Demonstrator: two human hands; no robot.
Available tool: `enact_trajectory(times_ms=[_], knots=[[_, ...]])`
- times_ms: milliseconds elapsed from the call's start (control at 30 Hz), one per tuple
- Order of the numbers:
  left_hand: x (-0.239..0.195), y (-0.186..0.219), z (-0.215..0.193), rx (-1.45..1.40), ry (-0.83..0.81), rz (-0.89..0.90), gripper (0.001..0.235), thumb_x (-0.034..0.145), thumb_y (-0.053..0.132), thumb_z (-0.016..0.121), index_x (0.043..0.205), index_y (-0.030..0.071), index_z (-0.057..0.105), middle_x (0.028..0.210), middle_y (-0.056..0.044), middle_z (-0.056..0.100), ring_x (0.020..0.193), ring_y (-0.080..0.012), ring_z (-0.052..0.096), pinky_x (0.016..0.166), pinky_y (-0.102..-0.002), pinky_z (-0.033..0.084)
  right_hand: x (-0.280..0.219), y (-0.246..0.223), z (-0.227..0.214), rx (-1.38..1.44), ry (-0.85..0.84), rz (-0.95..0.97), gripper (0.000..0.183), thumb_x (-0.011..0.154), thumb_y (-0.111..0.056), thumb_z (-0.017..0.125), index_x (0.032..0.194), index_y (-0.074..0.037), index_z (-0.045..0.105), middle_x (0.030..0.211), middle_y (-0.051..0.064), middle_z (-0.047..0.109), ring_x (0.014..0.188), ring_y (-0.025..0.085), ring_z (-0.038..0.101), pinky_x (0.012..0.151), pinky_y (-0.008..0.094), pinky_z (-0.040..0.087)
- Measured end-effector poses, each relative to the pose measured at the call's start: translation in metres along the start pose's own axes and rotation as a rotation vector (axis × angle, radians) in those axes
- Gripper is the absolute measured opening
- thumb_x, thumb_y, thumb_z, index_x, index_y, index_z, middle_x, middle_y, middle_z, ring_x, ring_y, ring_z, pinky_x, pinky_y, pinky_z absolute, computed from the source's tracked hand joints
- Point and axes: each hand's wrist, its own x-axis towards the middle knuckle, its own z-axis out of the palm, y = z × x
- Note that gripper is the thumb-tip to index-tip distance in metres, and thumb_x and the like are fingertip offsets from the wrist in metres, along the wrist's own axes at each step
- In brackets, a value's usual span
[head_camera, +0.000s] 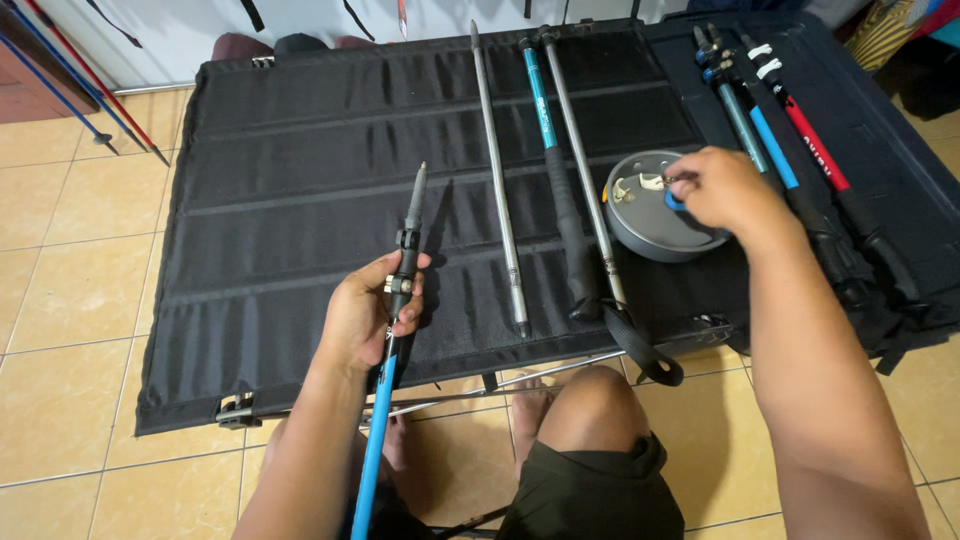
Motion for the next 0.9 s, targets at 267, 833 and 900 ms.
enact_trajectory(times_ms=[267, 833, 900], knots=[[0.004, -0.002, -0.005, -0.104, -0.056, -0.058, 0.031, 0.091, 0.02, 0.048, 0.102, -0.007, 0.059, 0.068, -0.014, 0.05, 0.041, -0.0165, 0.04, 0.028, -0.021, 0.021, 0.001, 0.02, -0.01, 0.138, 0.092, 0.052, 0.024, 0.083, -0.005, 0.061, 0.102, -0.012, 0.073, 0.086, 0.01, 0.071, 0.082, 0.024, 0.067, 0.079, 0.032, 0.048], [0.001, -0.001, -0.001, 0.017, 0.009, 0.008, 0.031, 0.093, 0.019, 0.05, 0.106, -0.008, 0.059, 0.07, -0.018, 0.048, 0.043, -0.0191, 0.046, 0.027, -0.022, 0.034, 0.034, 0.013, 0.027, 0.032, -0.086, 0.006, 0.027, 0.079, -0.017, 0.066, 0.105, -0.023, 0.07, 0.093, -0.001, 0.073, 0.091, 0.025, 0.069, 0.081, 0.04, 0.053], [0.002, -0.002, -0.001, 0.006, 0.005, 0.003, 0.03, 0.093, 0.017, 0.049, 0.107, -0.008, 0.058, 0.07, -0.018, 0.047, 0.043, -0.0189, 0.046, 0.027, -0.022, 0.034, 0.03, 0.016, 0.028, 0.338, 0.0, 0.045, 0.033, 0.082, -0.004, 0.062, 0.111, -0.018, 0.068, 0.086, 0.002, 0.071, 0.081, 0.023, 0.068, 0.072, 0.036, 0.054]])
